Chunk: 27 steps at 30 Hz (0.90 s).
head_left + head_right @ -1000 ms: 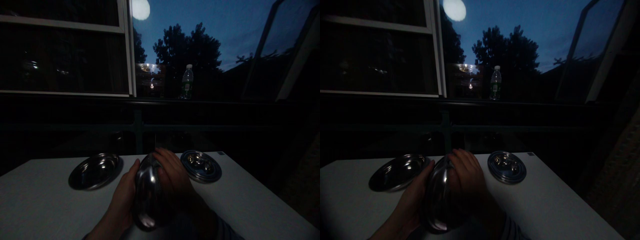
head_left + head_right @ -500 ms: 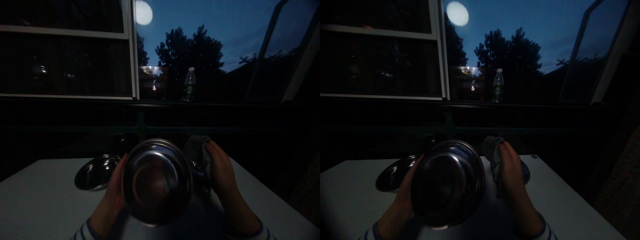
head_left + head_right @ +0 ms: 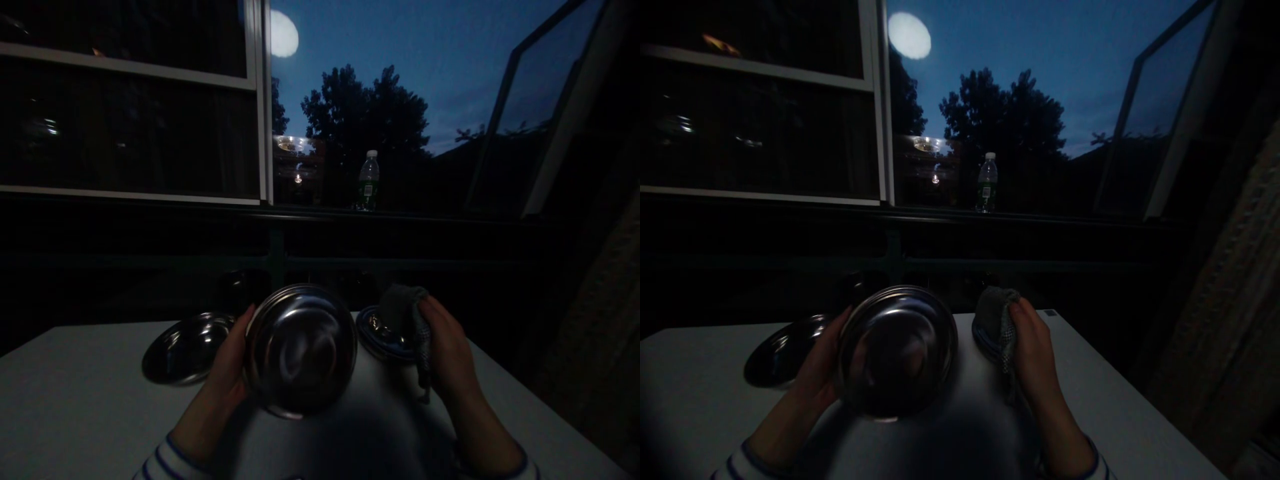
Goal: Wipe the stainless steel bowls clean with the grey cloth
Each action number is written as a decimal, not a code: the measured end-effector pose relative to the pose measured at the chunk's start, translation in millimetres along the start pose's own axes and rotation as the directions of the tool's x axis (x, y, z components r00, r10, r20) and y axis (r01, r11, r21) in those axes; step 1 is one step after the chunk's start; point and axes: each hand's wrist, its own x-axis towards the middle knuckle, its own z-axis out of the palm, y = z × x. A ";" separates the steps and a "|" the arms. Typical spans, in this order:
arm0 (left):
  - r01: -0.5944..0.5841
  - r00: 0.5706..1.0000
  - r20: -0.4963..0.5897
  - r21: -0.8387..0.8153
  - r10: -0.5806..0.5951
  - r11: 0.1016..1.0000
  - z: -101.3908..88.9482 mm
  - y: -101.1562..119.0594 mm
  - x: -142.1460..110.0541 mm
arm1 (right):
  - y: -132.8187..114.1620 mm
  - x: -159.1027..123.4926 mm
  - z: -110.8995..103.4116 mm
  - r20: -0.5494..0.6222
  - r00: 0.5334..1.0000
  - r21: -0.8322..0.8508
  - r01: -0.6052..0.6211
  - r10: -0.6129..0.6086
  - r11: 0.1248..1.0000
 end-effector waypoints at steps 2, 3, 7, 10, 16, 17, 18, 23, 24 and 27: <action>-0.004 0.998 -0.059 0.101 0.010 0.995 1.5 -1.1 -0.4 | 10.9 -7.9 -2.1 0.016 1.000 -0.033 -0.015 0.015 0.999; -0.004 0.996 -0.089 0.164 0.019 0.986 1.9 -1.7 -0.8 | 17.8 -12.8 -3.0 0.002 0.999 -0.049 -0.034 0.034 0.998; -0.059 0.989 -0.083 0.523 0.120 0.850 0.0 -5.3 -3.3 | 45.0 -34.6 -5.8 -0.076 0.990 -0.075 -0.123 0.118 0.989; -0.162 0.977 0.032 0.757 0.212 0.633 -2.2 -10.4 -4.6 | 56.2 -44.8 -7.5 0.010 0.989 -0.065 -0.149 0.150 0.987; -0.265 0.953 0.178 0.881 0.243 0.392 -0.9 -31.1 -3.4 | 63.2 -46.2 -11.9 0.018 0.987 -0.065 -0.159 0.160 0.985; -0.274 0.954 0.200 0.886 0.225 0.374 -0.3 -35.4 -3.6 | 63.1 -45.8 -13.1 0.021 0.987 -0.063 -0.160 0.161 0.985; -0.284 0.953 0.222 0.892 0.205 0.353 0.3 -39.4 -4.3 | 62.5 -45.5 -14.4 0.020 0.986 -0.054 -0.165 0.166 0.985; -0.336 0.942 0.322 0.885 0.098 0.322 5.6 -55.5 -13.1 | 61.6 -43.9 -20.6 -0.022 0.972 0.062 -0.233 0.234 0.971; -0.310 0.949 0.305 0.861 0.079 0.403 6.9 -58.5 -15.4 | 63.3 -43.7 -21.4 -0.036 0.967 0.095 -0.247 0.252 0.964; -0.135 0.988 0.143 0.624 0.058 0.770 8.0 -70.6 -20.1 | 71.2 -44.2 -21.6 -0.079 0.948 0.202 -0.288 0.308 0.936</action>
